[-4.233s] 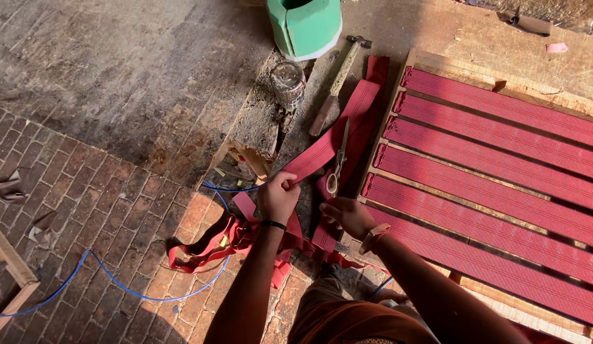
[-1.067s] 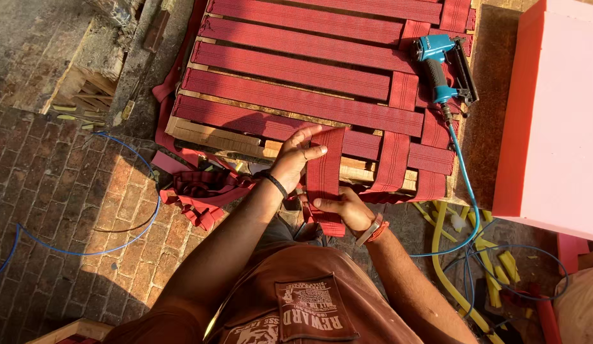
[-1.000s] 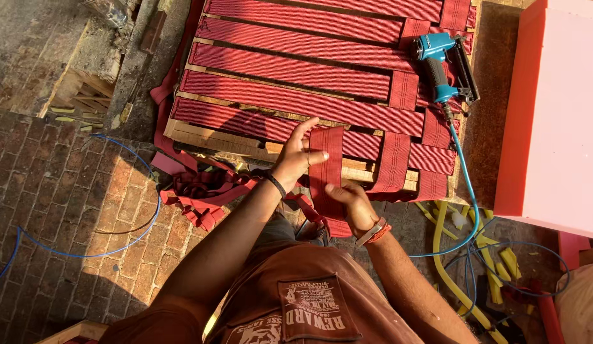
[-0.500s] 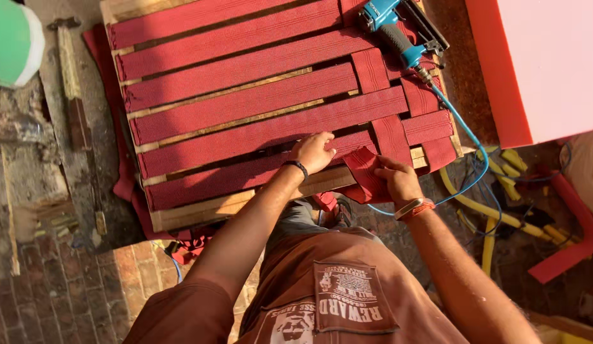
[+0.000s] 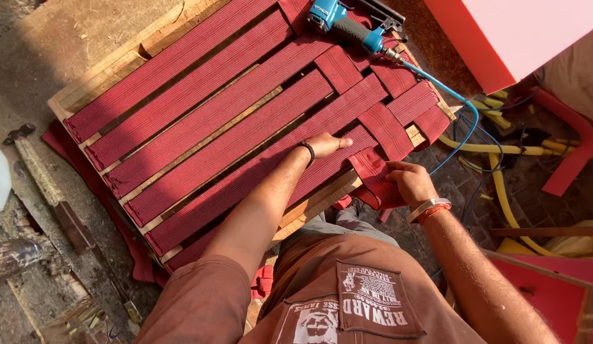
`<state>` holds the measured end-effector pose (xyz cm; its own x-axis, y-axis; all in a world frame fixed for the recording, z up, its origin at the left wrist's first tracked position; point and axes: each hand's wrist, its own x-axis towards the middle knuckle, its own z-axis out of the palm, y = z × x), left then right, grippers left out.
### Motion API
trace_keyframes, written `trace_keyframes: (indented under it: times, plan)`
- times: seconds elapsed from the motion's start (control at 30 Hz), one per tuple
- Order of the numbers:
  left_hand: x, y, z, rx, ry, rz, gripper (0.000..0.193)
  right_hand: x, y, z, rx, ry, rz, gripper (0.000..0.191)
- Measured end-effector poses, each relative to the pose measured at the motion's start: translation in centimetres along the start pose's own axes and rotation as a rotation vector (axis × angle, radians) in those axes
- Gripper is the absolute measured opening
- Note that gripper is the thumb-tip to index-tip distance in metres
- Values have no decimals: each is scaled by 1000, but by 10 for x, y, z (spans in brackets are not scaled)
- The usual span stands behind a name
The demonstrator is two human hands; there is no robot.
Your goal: The person weaves red webbing straps in a crisscross pattern over a wooden frame, pulling each strap taut and stapling the ends to the frame with a pneumatic nail gun. They cut a strap with scissors, tuck loose ends under the weave, and press the woven surface flat by hand.
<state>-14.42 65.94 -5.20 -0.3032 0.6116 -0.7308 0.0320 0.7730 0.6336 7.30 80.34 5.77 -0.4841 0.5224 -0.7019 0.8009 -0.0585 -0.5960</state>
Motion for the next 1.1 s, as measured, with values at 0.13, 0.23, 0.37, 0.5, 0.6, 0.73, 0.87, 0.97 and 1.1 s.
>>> trace_keyframes:
  times: [0.13, 0.23, 0.37, 0.5, 0.6, 0.73, 0.87, 0.97, 1.1]
  plan:
    - [6, -2, 4, -50, -46, -34, 79, -9, -4, -4, 44, 18, 18, 41]
    - [6, -3, 6, -74, -64, -43, 78, -7, -1, -1, 148, 12, 102, 42]
    - [4, -4, 6, -53, -47, -71, 77, 2, 5, 3, -94, 26, 35, 40]
    - [5, -5, 5, -22, -31, -54, 78, 6, 15, -12, 105, -47, 65, 40]
    - [7, -6, 5, 4, -41, -34, 79, 12, 22, -18, 230, -86, 86, 41]
    - [10, -11, 8, -158, -30, -83, 72, 36, 22, -5, 248, -164, 121, 45]
    - [15, -18, 8, -165, -11, -52, 53, 65, 20, 24, -109, -229, -147, 40]
    - [21, -21, -1, -33, -123, -156, 53, 74, 14, 34, -421, -258, -263, 32]
    - [22, -16, -12, -78, -256, -168, 36, 69, 6, 35, -113, -229, -21, 34]
